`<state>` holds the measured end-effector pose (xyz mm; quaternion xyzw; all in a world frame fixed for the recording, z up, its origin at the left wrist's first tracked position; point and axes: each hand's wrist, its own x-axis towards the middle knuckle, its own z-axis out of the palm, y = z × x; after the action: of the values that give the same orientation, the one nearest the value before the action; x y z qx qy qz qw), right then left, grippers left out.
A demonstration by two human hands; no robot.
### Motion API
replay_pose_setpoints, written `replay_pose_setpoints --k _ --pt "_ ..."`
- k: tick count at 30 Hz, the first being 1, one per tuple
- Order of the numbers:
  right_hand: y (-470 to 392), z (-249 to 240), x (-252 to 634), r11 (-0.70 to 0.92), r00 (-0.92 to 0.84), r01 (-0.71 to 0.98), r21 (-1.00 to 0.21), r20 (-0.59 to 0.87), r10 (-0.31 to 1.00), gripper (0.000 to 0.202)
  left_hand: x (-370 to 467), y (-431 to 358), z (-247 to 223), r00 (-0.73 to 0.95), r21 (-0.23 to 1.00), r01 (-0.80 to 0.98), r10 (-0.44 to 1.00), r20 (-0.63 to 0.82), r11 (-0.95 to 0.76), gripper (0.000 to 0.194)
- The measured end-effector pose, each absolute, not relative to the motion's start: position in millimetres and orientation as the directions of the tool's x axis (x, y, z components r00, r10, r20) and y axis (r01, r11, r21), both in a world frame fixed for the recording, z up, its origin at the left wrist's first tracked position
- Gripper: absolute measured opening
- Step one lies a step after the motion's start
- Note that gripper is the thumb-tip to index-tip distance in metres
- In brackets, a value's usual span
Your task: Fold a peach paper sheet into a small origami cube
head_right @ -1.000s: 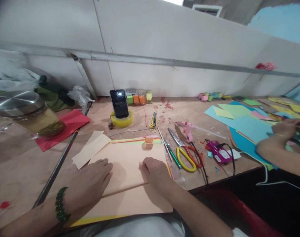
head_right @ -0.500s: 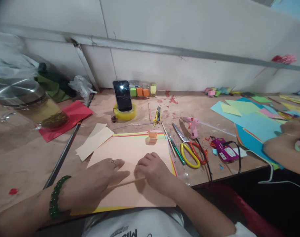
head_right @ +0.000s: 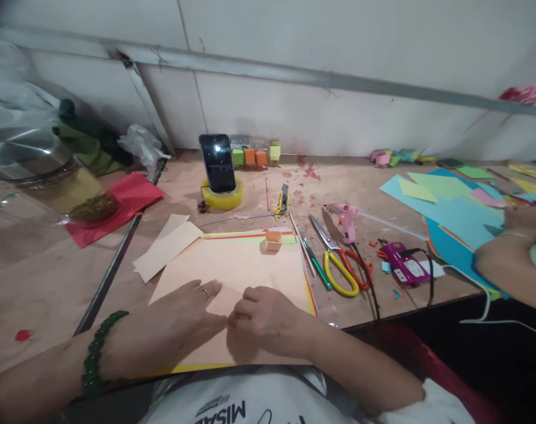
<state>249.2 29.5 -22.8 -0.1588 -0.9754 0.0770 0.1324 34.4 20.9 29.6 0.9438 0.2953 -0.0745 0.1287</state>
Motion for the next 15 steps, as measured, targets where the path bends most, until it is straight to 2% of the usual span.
replay_pose_setpoints --k 4,8,15 --pt "30 -22 247 0.944 -0.944 0.252 -0.214 0.161 0.289 0.014 36 21 30 0.820 0.195 0.565 0.521 -0.237 -0.801 0.013" --pt "26 -16 250 0.960 -0.967 0.222 -0.169 0.090 0.239 0.013 35 20 26 0.810 0.213 0.582 0.537 -0.235 -0.785 0.013" --pt "18 -16 274 0.952 -0.954 0.292 -0.087 0.041 0.296 0.015 28 16 19 0.797 0.231 0.604 0.581 -0.166 -0.763 0.013"
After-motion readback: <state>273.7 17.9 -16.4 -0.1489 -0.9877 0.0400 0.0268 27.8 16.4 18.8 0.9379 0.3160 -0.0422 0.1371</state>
